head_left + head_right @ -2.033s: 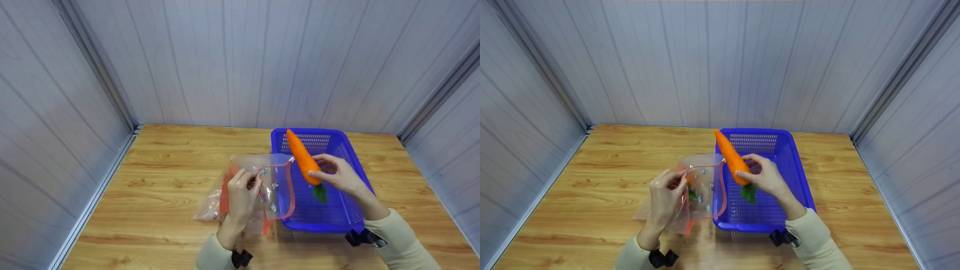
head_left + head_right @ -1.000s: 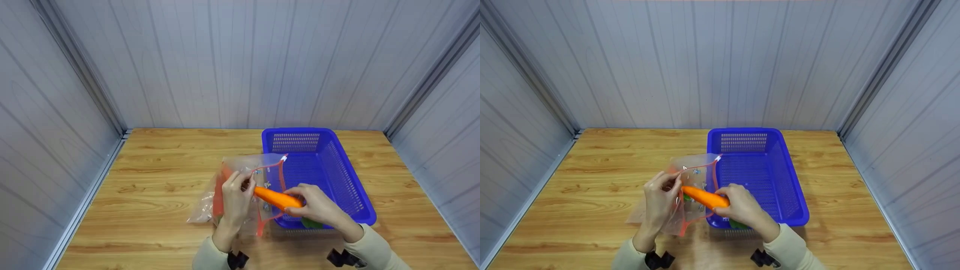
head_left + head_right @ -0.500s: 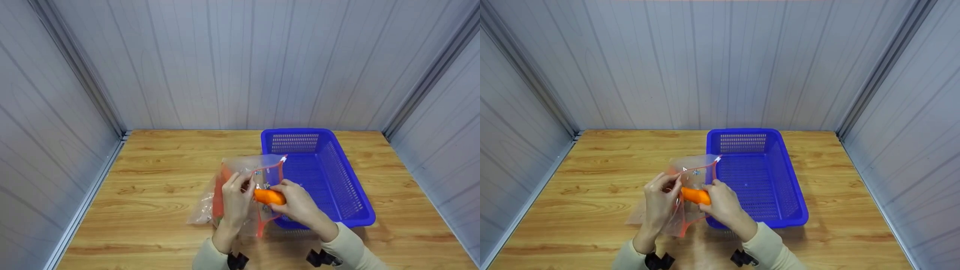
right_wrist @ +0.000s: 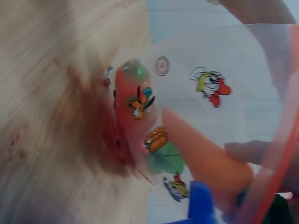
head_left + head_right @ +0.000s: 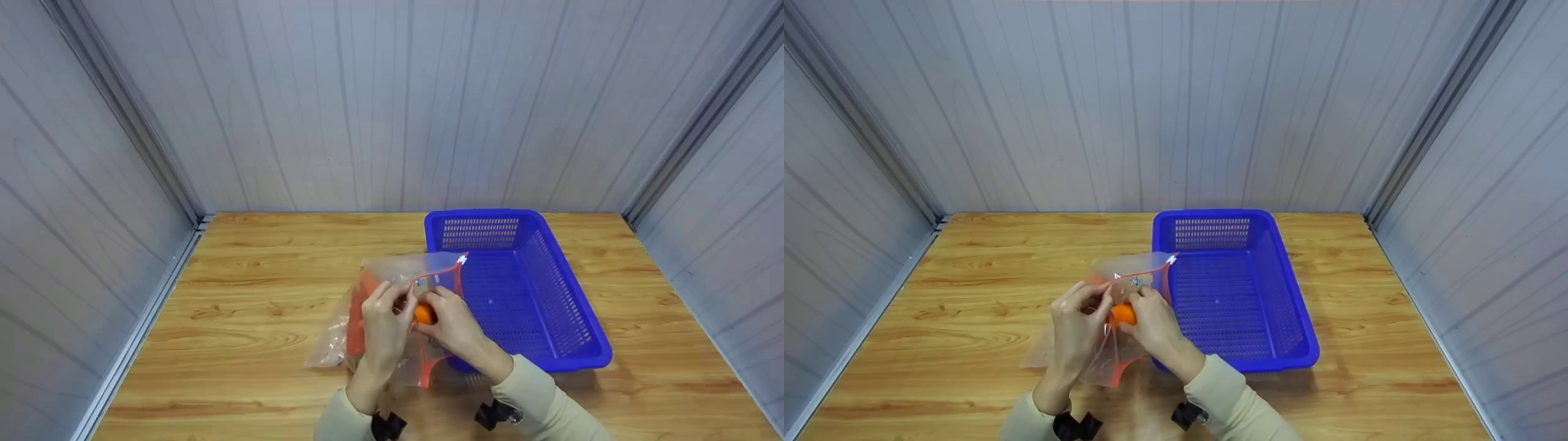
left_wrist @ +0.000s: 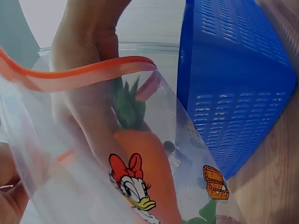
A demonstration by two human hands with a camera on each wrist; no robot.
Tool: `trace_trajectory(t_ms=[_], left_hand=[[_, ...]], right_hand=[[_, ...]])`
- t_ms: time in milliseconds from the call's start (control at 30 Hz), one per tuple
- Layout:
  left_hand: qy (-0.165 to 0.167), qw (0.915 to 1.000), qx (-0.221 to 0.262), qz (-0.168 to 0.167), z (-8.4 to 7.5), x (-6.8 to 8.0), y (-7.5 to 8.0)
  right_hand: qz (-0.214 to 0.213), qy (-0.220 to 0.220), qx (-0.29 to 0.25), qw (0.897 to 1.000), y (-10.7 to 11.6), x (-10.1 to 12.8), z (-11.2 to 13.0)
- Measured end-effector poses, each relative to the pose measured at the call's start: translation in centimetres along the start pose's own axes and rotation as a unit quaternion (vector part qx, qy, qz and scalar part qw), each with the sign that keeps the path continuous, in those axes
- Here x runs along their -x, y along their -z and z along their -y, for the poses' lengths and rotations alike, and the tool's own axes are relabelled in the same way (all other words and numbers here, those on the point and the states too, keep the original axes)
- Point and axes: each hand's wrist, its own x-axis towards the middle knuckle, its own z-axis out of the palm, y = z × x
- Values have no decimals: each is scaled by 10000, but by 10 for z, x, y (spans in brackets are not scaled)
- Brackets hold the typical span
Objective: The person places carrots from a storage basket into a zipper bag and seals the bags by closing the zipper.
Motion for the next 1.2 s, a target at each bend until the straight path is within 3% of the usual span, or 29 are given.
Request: trace_trajectory(t_ms=[300,633,933,1100,1200], left_hand=[[-108,9999,-62,-41,-1,-4,1],[-36,9996,-137,227,-5,-14,9],[5,9987,-268,424,-13,-31,19],[-3,9972,-189,727,-16,-40,26],[-38,9955,-210,919,-16,-46,30]], right_hand=[[-307,398,-879,9949,-2,-4,-5],[-275,316,-1610,9861,33,-6,-8],[-842,249,-1683,9818,73,-14,-10],[-1074,270,-1556,9816,97,-19,2],[-1186,251,-1528,9808,100,-22,-9]])
